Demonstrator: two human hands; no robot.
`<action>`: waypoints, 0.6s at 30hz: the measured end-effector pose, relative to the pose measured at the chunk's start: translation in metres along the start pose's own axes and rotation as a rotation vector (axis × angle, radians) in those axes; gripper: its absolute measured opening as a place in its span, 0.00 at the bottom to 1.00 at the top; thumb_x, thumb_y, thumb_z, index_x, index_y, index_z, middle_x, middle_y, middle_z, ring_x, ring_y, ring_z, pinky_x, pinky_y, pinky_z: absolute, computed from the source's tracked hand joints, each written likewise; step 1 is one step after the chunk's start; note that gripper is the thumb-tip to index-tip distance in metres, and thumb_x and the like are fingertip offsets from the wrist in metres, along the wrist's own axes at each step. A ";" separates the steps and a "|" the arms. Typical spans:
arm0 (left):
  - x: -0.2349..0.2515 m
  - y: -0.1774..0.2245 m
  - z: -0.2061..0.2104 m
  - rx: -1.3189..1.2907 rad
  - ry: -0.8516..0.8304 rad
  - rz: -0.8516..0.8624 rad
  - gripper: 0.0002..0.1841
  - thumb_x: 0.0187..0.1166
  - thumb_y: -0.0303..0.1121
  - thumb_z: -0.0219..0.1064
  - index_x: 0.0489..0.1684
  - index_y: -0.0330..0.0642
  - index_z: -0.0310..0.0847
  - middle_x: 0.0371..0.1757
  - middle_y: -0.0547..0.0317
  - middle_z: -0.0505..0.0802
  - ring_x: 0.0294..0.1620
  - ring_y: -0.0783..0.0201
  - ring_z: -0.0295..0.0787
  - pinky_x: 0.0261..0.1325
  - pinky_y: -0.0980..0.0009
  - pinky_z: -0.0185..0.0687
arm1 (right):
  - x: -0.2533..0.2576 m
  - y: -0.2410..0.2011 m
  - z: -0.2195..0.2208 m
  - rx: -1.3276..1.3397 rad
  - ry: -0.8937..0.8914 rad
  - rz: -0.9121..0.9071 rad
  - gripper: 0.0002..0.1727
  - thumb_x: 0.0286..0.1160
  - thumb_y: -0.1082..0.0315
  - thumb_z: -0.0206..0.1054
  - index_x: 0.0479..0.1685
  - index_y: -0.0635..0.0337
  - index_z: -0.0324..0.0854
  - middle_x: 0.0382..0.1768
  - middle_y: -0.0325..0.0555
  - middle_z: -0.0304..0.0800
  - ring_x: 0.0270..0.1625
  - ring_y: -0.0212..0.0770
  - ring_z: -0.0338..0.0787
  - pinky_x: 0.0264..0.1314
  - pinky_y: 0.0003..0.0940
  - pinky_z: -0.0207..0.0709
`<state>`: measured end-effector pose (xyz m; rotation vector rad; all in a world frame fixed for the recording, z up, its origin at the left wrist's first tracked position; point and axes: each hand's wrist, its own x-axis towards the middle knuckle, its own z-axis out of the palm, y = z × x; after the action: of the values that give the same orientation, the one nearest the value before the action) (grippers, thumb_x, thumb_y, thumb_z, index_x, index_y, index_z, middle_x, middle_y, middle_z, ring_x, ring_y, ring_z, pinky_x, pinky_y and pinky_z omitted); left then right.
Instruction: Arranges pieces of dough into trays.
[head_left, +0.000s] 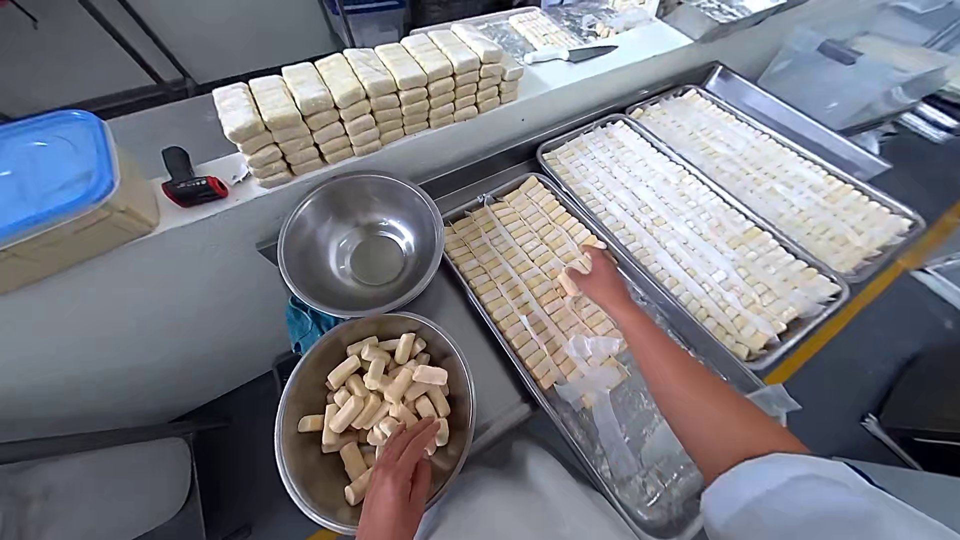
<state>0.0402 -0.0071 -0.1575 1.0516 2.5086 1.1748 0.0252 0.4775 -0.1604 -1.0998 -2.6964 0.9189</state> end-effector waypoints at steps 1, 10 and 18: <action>0.002 0.006 -0.004 -0.076 0.046 -0.062 0.20 0.77 0.23 0.55 0.62 0.34 0.88 0.66 0.47 0.92 0.72 0.51 0.87 0.81 0.49 0.74 | 0.018 0.015 0.003 -0.022 -0.004 0.060 0.51 0.69 0.49 0.79 0.87 0.70 0.61 0.81 0.78 0.64 0.84 0.75 0.66 0.81 0.73 0.62; 0.042 0.029 -0.028 -0.126 0.090 -0.168 0.19 0.76 0.19 0.54 0.62 0.26 0.83 0.60 0.44 0.93 0.63 0.61 0.91 0.69 0.63 0.86 | 0.054 0.063 -0.009 0.050 -0.142 0.000 0.38 0.60 0.55 0.83 0.75 0.58 0.79 0.74 0.69 0.76 0.73 0.72 0.77 0.68 0.75 0.73; 0.043 0.033 -0.028 -0.146 0.137 -0.195 0.18 0.76 0.19 0.54 0.62 0.22 0.81 0.59 0.42 0.92 0.59 0.63 0.92 0.66 0.68 0.87 | 0.052 0.096 -0.074 0.458 0.014 0.362 0.27 0.74 0.68 0.70 0.73 0.70 0.74 0.61 0.71 0.83 0.58 0.64 0.88 0.60 0.64 0.83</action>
<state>0.0139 0.0192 -0.1095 0.6959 2.5102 1.3879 0.0666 0.6025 -0.1615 -1.4815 -2.1358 1.4765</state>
